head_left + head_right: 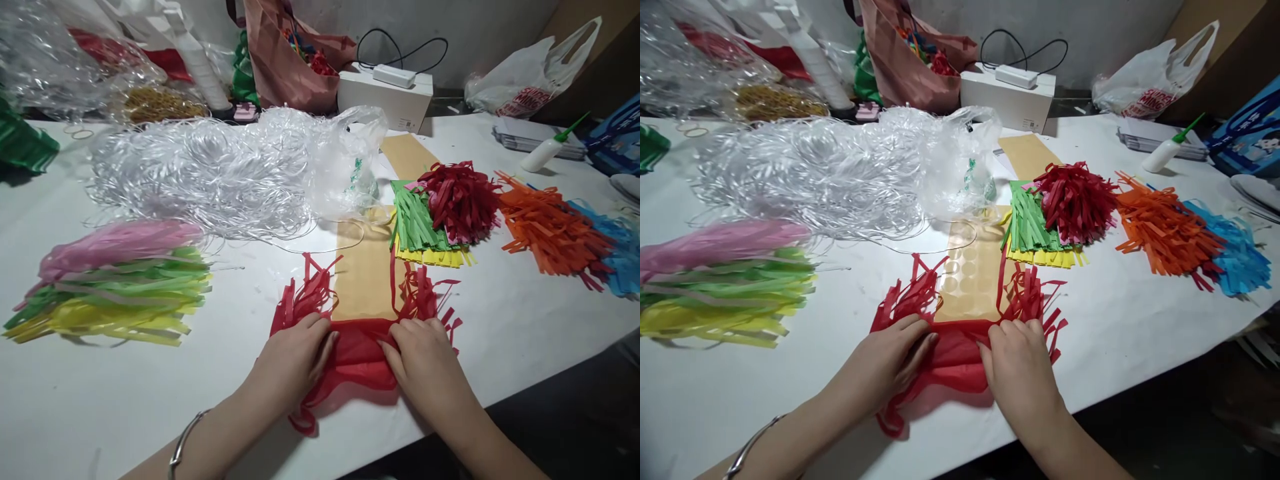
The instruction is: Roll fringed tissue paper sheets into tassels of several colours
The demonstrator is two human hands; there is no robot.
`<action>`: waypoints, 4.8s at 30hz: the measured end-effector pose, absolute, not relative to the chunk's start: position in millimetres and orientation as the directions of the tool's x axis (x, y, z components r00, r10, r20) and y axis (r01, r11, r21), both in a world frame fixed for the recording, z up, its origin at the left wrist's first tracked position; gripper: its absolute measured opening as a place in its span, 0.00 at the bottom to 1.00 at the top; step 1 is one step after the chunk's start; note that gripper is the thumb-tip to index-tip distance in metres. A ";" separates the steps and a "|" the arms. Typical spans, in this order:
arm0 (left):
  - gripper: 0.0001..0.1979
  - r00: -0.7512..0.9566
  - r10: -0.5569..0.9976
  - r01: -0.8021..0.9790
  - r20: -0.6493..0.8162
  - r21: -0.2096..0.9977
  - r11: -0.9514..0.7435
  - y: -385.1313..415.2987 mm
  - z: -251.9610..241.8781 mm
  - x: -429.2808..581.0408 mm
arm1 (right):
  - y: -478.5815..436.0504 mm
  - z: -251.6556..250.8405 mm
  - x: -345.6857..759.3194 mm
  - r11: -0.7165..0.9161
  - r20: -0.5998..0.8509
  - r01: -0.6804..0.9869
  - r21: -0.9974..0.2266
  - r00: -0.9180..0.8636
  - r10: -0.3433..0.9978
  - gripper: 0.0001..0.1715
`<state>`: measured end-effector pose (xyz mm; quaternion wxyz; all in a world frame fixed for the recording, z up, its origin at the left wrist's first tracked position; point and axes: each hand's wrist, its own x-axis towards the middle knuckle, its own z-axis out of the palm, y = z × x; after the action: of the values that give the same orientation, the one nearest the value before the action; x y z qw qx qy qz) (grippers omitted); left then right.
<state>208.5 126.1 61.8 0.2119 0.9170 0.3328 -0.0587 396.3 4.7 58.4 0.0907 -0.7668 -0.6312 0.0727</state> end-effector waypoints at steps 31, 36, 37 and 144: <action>0.12 0.759 0.621 0.650 -0.196 0.282 -0.705 132.7 61.9 218.5 | -15.9 53.7 373.5 0.322 0.447 0.930 -0.177 -0.216 0.868 0.18; 0.07 0.891 0.454 0.441 0.023 0.203 -0.874 122.6 62.0 211.9 | -9.4 39.3 377.0 0.209 0.369 0.974 -0.090 -0.162 0.915 0.20; 0.08 0.936 0.338 0.320 0.104 0.157 -0.934 119.3 62.0 210.8 | -9.5 39.4 378.8 0.213 0.373 0.973 -0.084 -0.167 0.913 0.20; 0.13 0.891 0.382 0.322 0.244 0.253 -0.912 118.3 47.7 214.5 | -13.6 40.8 388.5 -0.076 0.477 0.958 -0.277 0.205 0.855 0.15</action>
<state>214.5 118.3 47.7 0.1034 0.9670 0.1819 0.1456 388.5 -13.6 40.8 0.2717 -0.7272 -0.6231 -0.0948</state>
